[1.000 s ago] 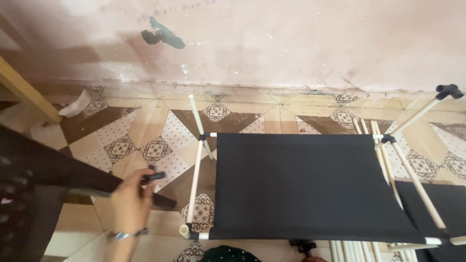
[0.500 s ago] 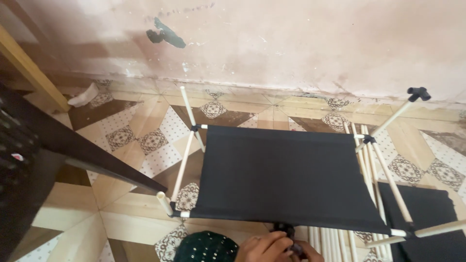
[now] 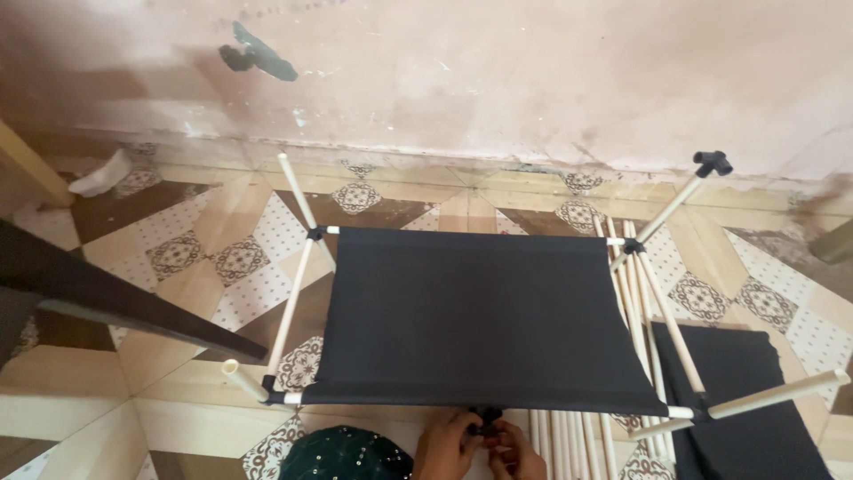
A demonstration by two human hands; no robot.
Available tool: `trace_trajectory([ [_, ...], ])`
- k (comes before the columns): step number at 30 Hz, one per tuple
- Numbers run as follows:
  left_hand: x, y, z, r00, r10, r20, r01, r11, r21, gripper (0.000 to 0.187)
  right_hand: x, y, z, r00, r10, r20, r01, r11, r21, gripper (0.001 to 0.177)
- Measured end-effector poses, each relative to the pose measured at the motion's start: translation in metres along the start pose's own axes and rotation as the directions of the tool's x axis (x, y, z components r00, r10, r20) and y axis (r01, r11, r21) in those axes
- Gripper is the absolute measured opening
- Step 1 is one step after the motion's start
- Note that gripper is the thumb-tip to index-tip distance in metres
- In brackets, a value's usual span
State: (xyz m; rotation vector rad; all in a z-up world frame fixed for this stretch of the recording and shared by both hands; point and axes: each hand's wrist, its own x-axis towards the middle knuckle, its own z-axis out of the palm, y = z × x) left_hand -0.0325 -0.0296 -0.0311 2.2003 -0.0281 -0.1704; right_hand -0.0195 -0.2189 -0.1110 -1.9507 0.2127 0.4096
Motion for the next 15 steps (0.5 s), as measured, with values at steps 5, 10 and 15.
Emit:
trace_trajectory([
  [5,-0.002,0.011,-0.006,0.999,-0.054,0.009,0.054,0.997,-0.047,0.021,-0.01,-0.011,-0.004,0.999,0.039,0.038,-0.039,0.999,0.003,0.053],
  [10,-0.004,0.02,-0.011,0.998,-0.035,-0.045,0.026,0.982,-0.189,0.036,-0.015,-0.02,-0.004,0.999,-0.01,-0.032,0.01,1.0,0.026,0.072],
  [15,-0.007,0.021,-0.014,0.997,-0.064,0.043,0.072,0.974,-0.215,0.042,-0.017,-0.028,-0.008,1.0,-0.002,0.003,0.002,0.998,0.061,0.074],
])
